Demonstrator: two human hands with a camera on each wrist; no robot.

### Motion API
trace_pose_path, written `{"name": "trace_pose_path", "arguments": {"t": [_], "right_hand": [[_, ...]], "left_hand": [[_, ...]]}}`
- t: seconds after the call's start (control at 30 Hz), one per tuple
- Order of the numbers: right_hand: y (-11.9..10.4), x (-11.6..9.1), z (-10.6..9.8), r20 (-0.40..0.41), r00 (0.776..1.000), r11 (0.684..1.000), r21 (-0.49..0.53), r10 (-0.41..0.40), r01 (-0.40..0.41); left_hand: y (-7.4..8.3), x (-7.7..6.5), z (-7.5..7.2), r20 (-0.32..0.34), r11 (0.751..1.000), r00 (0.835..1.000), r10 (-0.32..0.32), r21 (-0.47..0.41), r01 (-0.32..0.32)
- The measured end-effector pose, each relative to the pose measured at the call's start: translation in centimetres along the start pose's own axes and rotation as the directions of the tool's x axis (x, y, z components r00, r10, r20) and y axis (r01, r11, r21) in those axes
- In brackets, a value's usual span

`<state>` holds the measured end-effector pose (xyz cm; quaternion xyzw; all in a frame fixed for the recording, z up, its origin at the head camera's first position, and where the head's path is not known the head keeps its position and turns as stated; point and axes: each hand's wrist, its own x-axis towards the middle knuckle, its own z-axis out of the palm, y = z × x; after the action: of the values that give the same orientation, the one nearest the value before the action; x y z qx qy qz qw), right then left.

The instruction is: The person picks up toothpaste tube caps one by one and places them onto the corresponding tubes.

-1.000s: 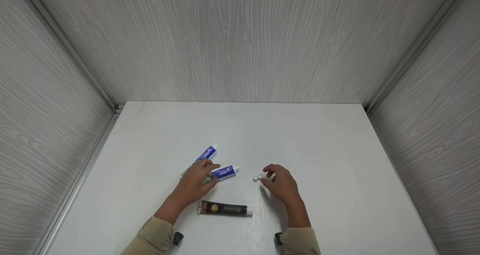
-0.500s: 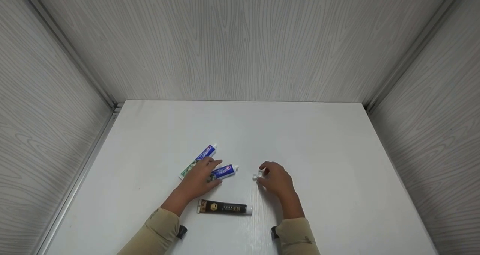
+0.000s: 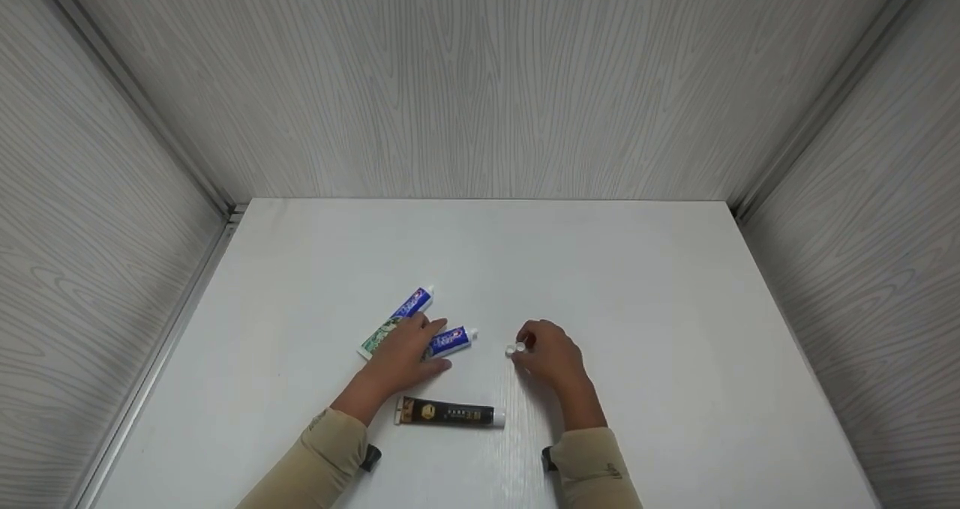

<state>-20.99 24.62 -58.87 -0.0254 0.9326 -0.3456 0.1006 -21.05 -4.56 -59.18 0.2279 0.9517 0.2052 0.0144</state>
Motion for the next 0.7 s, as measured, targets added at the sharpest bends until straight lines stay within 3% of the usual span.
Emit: {"name": "trace_pose_path", "arguments": {"t": [0.4, 0.7], "right_hand": [[-0.04, -0.08, -0.02, 0.002, 1.000, 1.000, -0.022, 0.014, -0.014], [0.23, -0.47, -0.39, -0.011, 1.000, 1.000, 0.013, 0.008, -0.008]], "left_hand": [[0.24, 0.31, 0.45, 0.014, 0.995, 1.000, 0.022, 0.101, -0.023], [0.28, 0.06, 0.36, -0.015, 0.995, 0.998, 0.060, 0.087, -0.059]]}}
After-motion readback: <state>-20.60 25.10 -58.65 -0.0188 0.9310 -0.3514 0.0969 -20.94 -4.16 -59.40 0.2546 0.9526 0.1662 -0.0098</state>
